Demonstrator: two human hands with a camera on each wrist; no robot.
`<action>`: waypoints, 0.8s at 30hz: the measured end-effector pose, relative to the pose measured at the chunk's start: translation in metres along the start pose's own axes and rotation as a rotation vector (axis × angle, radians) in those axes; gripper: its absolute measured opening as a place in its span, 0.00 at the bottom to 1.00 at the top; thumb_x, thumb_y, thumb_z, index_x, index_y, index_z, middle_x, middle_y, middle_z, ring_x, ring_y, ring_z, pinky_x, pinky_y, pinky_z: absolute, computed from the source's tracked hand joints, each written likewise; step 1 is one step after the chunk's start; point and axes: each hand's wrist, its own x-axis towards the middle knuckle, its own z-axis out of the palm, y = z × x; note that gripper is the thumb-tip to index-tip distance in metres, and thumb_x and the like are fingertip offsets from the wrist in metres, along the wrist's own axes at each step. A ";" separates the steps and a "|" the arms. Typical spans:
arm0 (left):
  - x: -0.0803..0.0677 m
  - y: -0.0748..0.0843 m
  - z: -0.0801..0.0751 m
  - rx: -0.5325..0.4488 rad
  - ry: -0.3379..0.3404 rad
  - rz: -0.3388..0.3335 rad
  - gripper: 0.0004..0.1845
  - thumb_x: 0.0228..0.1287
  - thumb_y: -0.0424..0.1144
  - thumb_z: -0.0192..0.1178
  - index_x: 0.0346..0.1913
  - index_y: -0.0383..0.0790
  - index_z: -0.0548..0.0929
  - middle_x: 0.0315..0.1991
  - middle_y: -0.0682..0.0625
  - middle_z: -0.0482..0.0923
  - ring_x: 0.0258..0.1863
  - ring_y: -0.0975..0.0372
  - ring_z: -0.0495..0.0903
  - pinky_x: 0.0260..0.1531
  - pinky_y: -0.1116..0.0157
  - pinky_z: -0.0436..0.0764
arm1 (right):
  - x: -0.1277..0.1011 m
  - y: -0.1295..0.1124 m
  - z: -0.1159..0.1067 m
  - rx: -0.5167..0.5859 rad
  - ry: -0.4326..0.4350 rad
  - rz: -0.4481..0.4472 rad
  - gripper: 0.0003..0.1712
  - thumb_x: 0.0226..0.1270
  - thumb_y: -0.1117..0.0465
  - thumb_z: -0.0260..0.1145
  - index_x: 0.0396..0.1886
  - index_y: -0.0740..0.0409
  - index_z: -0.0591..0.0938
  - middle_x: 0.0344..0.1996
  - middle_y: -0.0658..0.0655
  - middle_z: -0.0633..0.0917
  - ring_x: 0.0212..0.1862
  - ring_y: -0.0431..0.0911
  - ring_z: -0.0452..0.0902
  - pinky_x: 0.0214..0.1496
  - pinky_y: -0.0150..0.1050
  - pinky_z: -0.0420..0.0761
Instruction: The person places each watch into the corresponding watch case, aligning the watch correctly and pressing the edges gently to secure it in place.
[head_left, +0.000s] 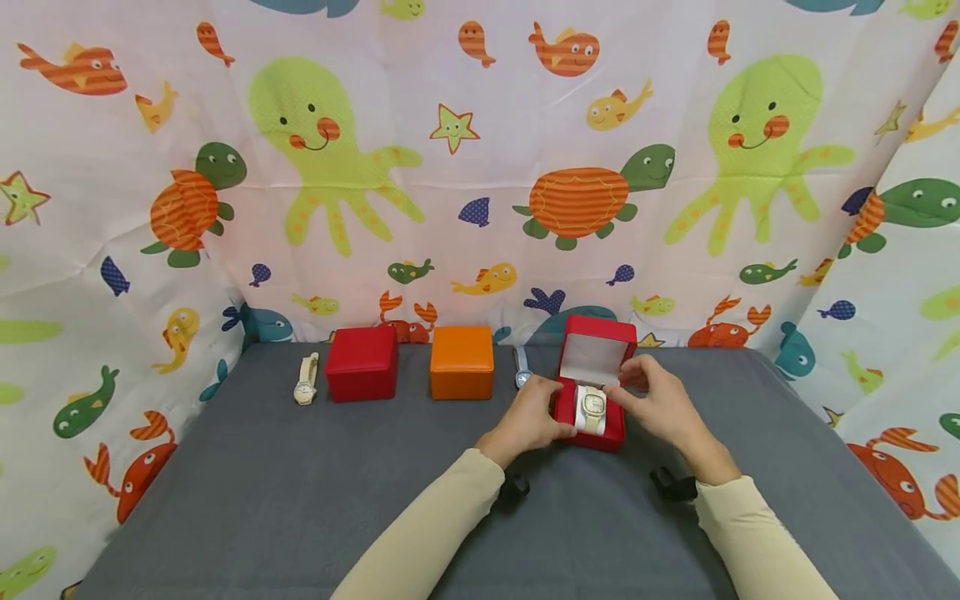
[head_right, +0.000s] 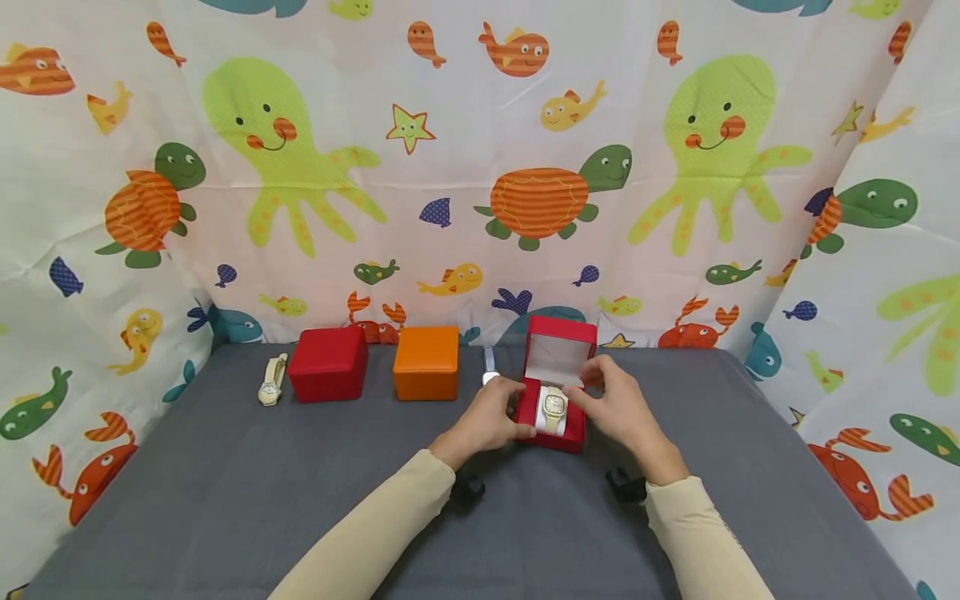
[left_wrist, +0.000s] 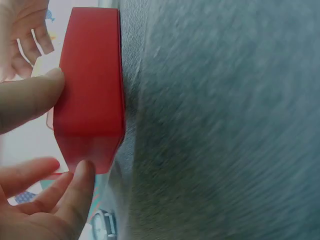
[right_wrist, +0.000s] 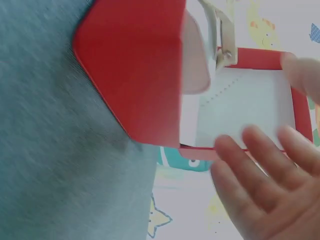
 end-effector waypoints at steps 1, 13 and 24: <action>-0.001 -0.001 0.001 -0.032 0.002 -0.022 0.37 0.48 0.46 0.75 0.61 0.36 0.75 0.53 0.46 0.71 0.49 0.60 0.72 0.46 0.69 0.78 | 0.001 -0.001 -0.002 0.001 0.043 0.009 0.28 0.62 0.47 0.68 0.50 0.62 0.70 0.44 0.63 0.79 0.45 0.57 0.77 0.48 0.53 0.80; -0.003 -0.009 0.012 -0.244 0.026 -0.149 0.37 0.47 0.42 0.76 0.61 0.38 0.74 0.46 0.49 0.77 0.42 0.61 0.78 0.39 0.68 0.80 | 0.034 -0.003 -0.021 -0.060 0.135 -0.057 0.47 0.61 0.45 0.67 0.72 0.60 0.57 0.57 0.69 0.69 0.41 0.59 0.80 0.38 0.52 0.83; -0.004 -0.009 0.013 -0.304 0.040 -0.158 0.36 0.47 0.40 0.76 0.61 0.37 0.74 0.47 0.49 0.77 0.42 0.61 0.78 0.39 0.67 0.81 | 0.056 -0.011 -0.034 -0.175 -0.013 -0.200 0.29 0.67 0.50 0.64 0.61 0.62 0.73 0.44 0.61 0.79 0.38 0.52 0.74 0.39 0.46 0.79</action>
